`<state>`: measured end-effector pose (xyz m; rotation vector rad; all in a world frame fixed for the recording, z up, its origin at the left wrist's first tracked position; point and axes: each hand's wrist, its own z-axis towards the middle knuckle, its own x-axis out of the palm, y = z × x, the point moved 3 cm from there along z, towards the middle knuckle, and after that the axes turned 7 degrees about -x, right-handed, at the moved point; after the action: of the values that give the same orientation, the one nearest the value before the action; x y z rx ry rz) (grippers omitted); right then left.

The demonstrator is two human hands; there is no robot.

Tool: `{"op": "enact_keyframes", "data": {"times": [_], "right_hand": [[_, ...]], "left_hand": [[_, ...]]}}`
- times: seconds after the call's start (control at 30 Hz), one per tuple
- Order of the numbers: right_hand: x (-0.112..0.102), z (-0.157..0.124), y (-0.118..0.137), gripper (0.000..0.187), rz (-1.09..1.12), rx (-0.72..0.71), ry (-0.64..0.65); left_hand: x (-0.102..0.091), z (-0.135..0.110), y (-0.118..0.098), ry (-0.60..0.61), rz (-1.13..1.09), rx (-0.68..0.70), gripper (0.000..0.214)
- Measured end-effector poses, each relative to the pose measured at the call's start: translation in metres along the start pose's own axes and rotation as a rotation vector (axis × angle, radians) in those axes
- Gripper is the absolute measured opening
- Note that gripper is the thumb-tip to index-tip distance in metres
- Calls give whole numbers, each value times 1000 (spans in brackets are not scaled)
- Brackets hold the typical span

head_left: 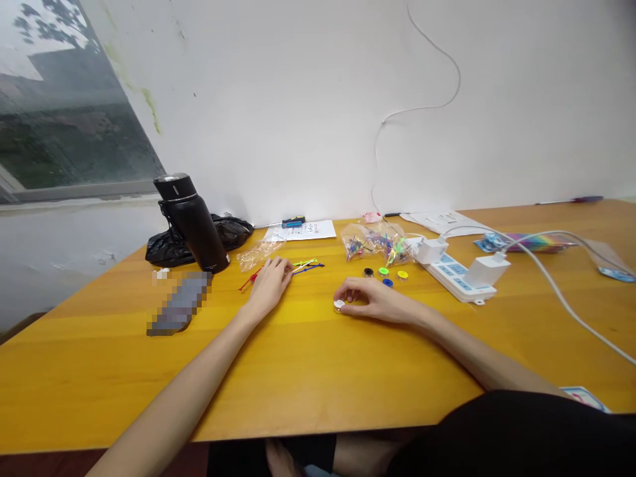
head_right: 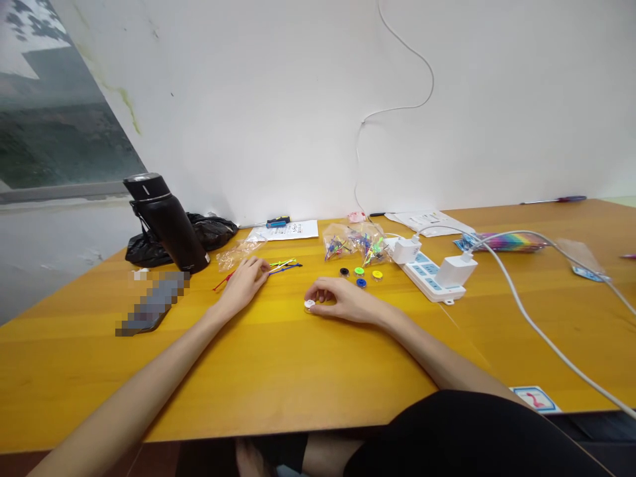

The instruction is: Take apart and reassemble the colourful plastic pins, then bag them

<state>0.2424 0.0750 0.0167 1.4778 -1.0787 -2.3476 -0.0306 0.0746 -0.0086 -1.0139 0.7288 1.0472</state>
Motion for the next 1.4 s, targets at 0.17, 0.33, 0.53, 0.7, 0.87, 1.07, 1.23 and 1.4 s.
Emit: {"op": "enact_keyframes", "data": {"times": [0.17,0.33,0.53,0.7,0.87,1.07,1.23,1.4], "right_hand": [[0,0,1,31,3,4,13],[-1,1,2,32,12,11,12],[1,1,-3,34,46,24,-22],[-3,3,-8,31,41,61,-144],[-4,5,-9,31,219,43,-267],[-5,6,-11,28,355,44,-344],[-7,8,-11,31,405,66,-377],[-11,8,-19,30,508,133,-494]], "left_hand": [[4,4,11,27,-87,-36,12],[7,5,17,45,-130,-55,11],[4,3,14,-25,-124,-49,14],[-14,0,-15,-103,-331,-33,16],[-17,-18,-72,210,-687,97,22],[-13,-32,-95,308,-806,123,21],[-4,-35,-95,418,-945,105,20],[-2,-34,-89,333,-731,134,28]]}}
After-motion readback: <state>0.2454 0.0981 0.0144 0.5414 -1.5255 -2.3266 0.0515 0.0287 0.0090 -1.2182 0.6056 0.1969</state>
